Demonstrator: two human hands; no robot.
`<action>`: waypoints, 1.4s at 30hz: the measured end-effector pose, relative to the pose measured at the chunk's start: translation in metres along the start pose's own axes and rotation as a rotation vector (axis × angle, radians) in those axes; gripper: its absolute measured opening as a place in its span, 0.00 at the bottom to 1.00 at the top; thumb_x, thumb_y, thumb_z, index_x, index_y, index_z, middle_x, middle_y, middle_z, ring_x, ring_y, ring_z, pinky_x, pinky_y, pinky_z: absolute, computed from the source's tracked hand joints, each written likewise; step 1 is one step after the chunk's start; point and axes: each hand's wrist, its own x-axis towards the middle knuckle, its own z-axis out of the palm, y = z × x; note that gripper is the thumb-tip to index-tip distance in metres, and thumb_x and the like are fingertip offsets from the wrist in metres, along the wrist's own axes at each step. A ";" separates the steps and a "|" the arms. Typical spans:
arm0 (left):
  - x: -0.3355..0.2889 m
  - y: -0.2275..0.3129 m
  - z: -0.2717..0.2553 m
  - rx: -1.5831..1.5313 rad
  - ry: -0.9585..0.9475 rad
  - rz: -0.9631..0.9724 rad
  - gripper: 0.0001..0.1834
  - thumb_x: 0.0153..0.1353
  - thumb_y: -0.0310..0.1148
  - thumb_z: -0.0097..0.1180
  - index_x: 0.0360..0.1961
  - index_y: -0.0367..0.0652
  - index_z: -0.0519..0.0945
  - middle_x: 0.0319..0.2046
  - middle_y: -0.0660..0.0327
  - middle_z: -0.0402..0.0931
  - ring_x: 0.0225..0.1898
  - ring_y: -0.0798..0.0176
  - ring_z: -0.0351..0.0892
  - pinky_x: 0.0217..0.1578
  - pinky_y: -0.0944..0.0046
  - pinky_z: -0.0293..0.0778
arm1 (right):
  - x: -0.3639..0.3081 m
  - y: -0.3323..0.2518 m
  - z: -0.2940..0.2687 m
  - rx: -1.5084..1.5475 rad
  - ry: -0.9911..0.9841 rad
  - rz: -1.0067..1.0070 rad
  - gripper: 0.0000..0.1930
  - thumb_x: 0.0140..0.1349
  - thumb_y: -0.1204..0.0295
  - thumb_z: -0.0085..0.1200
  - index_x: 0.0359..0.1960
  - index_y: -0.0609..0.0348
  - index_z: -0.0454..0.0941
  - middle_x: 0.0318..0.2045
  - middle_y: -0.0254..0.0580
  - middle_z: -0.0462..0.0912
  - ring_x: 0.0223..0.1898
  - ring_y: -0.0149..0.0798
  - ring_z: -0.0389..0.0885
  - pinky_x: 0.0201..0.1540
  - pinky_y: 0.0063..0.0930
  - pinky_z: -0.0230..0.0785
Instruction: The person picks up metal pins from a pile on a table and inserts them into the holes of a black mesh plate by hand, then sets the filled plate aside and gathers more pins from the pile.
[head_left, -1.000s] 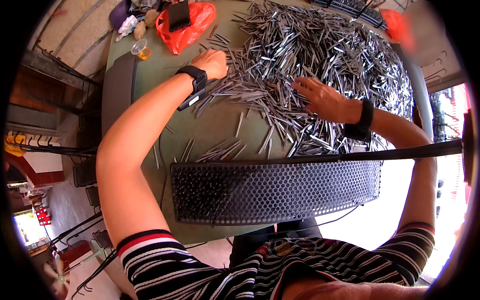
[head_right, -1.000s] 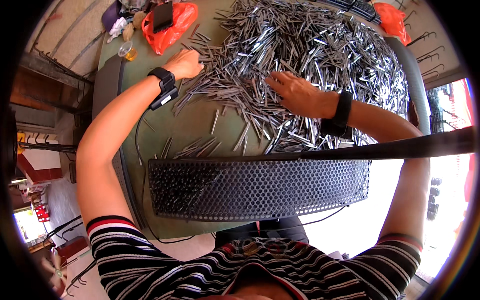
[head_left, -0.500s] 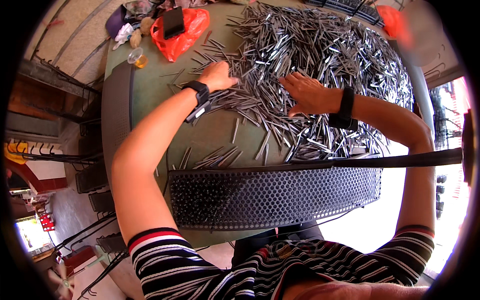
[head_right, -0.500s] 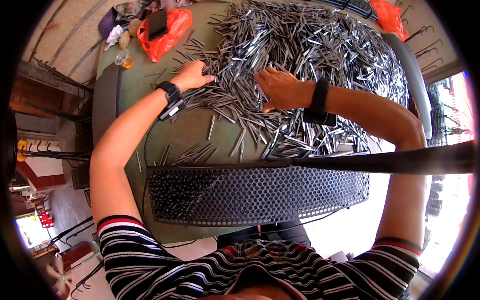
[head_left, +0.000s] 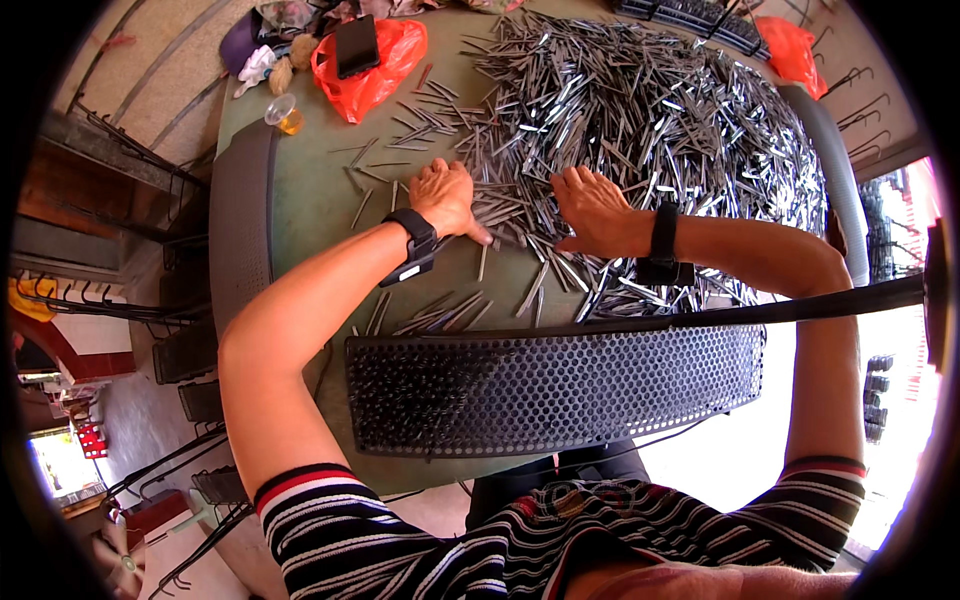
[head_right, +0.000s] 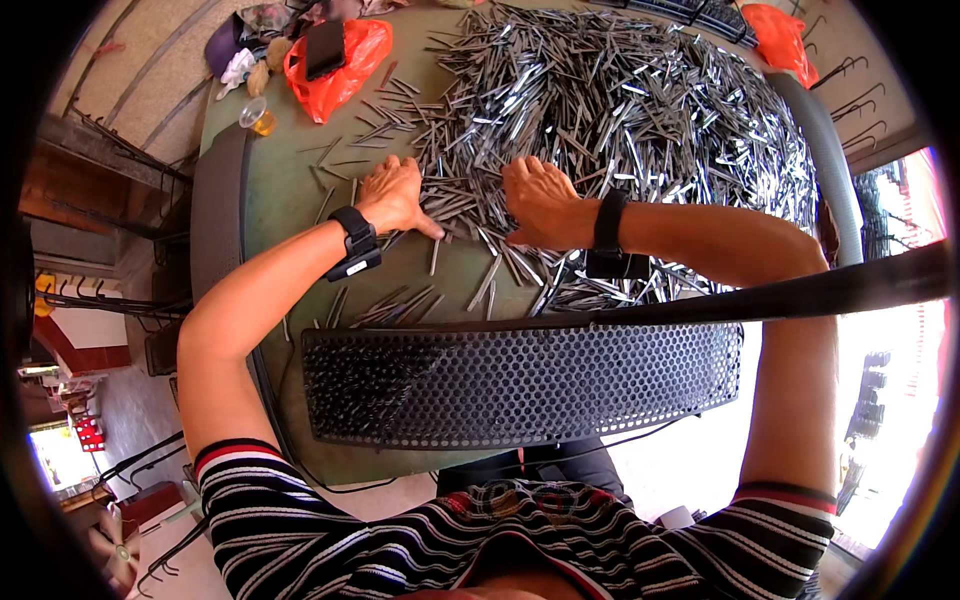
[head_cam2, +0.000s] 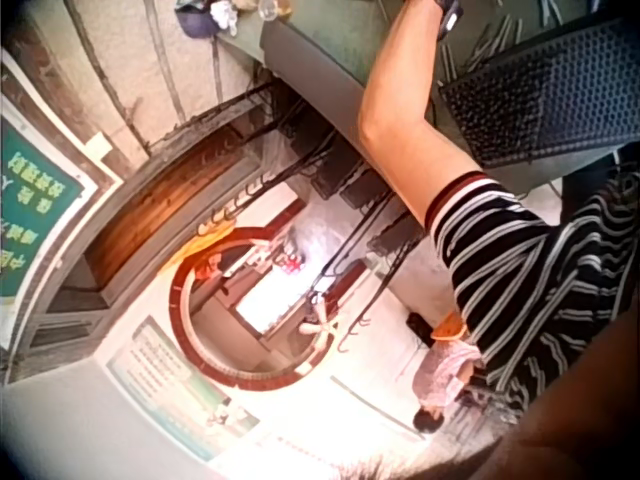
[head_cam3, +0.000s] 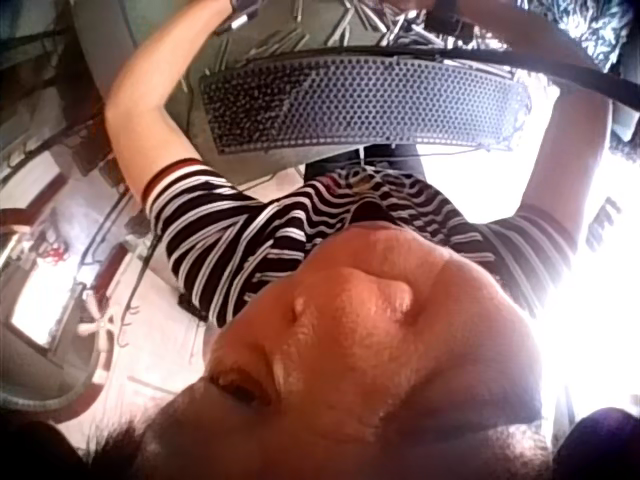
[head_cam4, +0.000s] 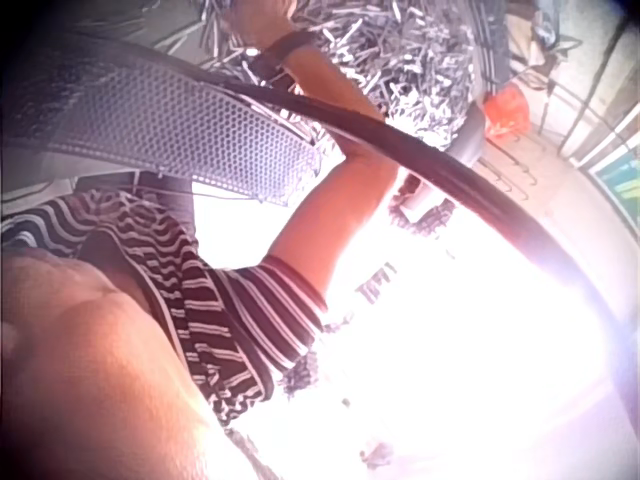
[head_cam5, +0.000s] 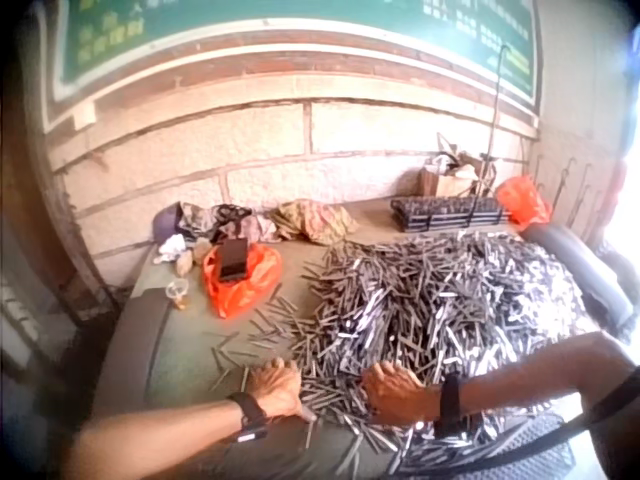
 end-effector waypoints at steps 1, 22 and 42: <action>0.000 0.000 -0.002 -0.027 0.004 -0.006 0.54 0.22 0.52 0.77 0.50 0.31 0.67 0.47 0.47 0.67 0.52 0.47 0.67 0.51 0.53 0.66 | 0.001 0.000 -0.001 0.021 0.005 0.029 0.39 0.40 0.54 0.68 0.43 0.74 0.64 0.40 0.52 0.67 0.45 0.49 0.66 0.46 0.39 0.63; 0.011 -0.029 0.015 -0.255 0.102 0.014 0.18 0.35 0.35 0.67 0.26 0.32 0.79 0.28 0.44 0.78 0.34 0.44 0.79 0.36 0.53 0.75 | 0.012 0.022 0.001 0.205 -0.095 0.067 0.23 0.51 0.66 0.58 0.46 0.67 0.69 0.37 0.55 0.71 0.40 0.56 0.73 0.41 0.45 0.66; 0.030 -0.001 0.006 -0.564 0.056 -0.063 0.23 0.39 0.29 0.63 0.39 0.32 0.72 0.31 0.53 0.75 0.24 0.60 0.74 0.19 0.62 0.70 | -0.008 0.024 -0.030 0.746 -0.210 -0.084 0.30 0.56 0.75 0.41 0.63 0.67 0.54 0.38 0.53 0.79 0.35 0.38 0.79 0.38 0.33 0.71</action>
